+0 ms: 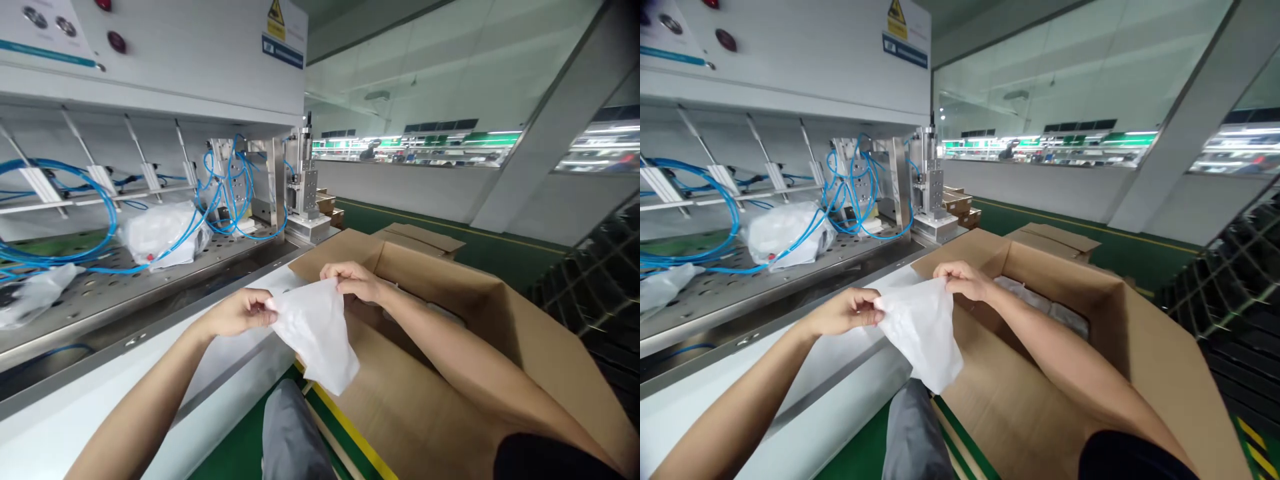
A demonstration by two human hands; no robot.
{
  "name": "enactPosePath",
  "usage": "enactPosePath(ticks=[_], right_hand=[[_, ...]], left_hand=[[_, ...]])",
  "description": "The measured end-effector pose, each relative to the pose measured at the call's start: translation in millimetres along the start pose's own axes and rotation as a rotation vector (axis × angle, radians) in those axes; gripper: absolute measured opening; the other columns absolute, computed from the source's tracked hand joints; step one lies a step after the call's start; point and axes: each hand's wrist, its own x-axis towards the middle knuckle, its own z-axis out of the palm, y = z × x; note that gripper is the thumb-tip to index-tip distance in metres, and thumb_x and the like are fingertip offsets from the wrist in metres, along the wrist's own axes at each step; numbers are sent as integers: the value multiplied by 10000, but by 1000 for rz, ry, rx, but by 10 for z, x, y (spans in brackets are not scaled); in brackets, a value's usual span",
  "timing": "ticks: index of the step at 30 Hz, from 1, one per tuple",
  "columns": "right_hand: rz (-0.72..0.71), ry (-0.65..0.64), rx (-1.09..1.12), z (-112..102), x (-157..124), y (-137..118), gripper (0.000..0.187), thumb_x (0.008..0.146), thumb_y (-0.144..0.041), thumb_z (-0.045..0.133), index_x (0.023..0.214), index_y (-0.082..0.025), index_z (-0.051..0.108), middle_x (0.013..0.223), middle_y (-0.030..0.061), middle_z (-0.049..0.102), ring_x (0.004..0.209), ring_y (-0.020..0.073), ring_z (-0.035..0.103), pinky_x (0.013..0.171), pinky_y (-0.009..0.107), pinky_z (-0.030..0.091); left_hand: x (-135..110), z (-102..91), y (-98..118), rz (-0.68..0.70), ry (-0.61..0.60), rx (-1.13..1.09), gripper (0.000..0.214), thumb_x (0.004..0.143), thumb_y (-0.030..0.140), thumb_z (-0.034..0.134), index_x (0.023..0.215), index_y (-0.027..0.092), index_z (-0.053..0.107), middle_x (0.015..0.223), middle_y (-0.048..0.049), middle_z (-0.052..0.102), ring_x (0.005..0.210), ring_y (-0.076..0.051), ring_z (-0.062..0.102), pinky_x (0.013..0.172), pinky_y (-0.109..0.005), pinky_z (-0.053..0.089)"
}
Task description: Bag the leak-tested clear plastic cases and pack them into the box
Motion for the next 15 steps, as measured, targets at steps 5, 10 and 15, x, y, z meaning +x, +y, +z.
enactPosePath(ticks=[5,10,15], right_hand=[[172,-134,-144,95,89,104,378,703,-471,809,817,-152,641,800,-14,572,707,127,508,629,223,367],[289,-142,-120,235,117,205,422,714,-540,806,780,-143,678,738,-14,606,677,127,520,634,228,405],[299,83,80,362,100,389,463,698,-557,806,847,-135,689,810,32,691,744,180,598,695,282,476]], left_hand=[[48,-196,22,-44,47,-52,346,781,485,791,722,156,701,637,-28,581,579,-141,550,563,-249,491],[142,-164,-71,45,296,-178,364,714,459,860,839,146,723,744,-44,635,611,-119,542,537,-210,464],[36,240,-309,-154,663,-484,894,681,469,883,1446,248,477,1437,-156,529,1005,-233,655,763,-336,582]])
